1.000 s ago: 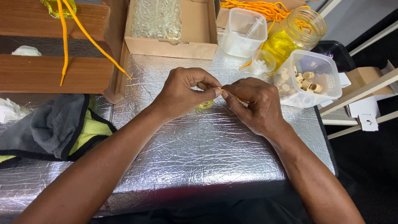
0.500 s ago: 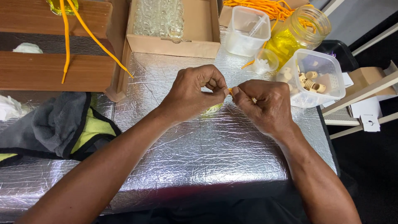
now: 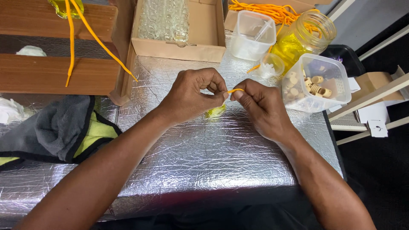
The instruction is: Tying a decorative cord around a small perfume bottle and folding a cardboard packaging box.
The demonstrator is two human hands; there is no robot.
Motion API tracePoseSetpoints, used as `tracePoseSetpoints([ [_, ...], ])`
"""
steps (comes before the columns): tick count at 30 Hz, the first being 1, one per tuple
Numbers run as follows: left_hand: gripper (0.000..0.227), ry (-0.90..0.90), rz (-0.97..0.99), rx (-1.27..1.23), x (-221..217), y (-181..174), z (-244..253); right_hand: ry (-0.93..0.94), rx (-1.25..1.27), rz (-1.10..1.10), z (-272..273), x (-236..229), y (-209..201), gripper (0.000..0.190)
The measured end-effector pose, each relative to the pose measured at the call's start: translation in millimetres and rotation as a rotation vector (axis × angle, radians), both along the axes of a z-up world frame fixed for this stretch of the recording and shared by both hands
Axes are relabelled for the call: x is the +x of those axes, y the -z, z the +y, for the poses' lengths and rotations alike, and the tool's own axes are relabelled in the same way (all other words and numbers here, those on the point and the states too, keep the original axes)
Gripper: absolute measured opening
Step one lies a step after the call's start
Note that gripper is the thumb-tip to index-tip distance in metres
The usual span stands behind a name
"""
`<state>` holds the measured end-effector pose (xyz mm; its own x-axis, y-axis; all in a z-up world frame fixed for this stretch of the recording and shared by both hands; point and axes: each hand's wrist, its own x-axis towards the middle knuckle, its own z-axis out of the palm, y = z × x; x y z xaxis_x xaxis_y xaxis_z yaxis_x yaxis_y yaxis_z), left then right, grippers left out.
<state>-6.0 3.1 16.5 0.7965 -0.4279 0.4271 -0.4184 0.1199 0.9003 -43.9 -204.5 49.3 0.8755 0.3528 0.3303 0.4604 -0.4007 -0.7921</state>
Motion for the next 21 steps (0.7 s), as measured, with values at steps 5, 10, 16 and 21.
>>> tracePoseSetpoints([
  [5, 0.013, 0.022, -0.008, -0.007, 8, 4, 1, 0.025, 0.064, 0.035, -9, 6, 4, 0.023],
  [10, 0.014, -0.015, 0.009, 0.010, 7, 8, 11, 0.040, 0.027, -0.048, -1, 10, 17, 0.022],
  [16, 0.018, -0.231, -0.450, 0.444, -11, -36, 14, 0.088, -0.135, -0.143, -2, 16, 35, 0.018],
  [21, 0.028, -0.660, -1.281, 0.806, -46, -92, 23, 0.227, -0.500, -0.076, 2, 18, 32, 0.029],
])
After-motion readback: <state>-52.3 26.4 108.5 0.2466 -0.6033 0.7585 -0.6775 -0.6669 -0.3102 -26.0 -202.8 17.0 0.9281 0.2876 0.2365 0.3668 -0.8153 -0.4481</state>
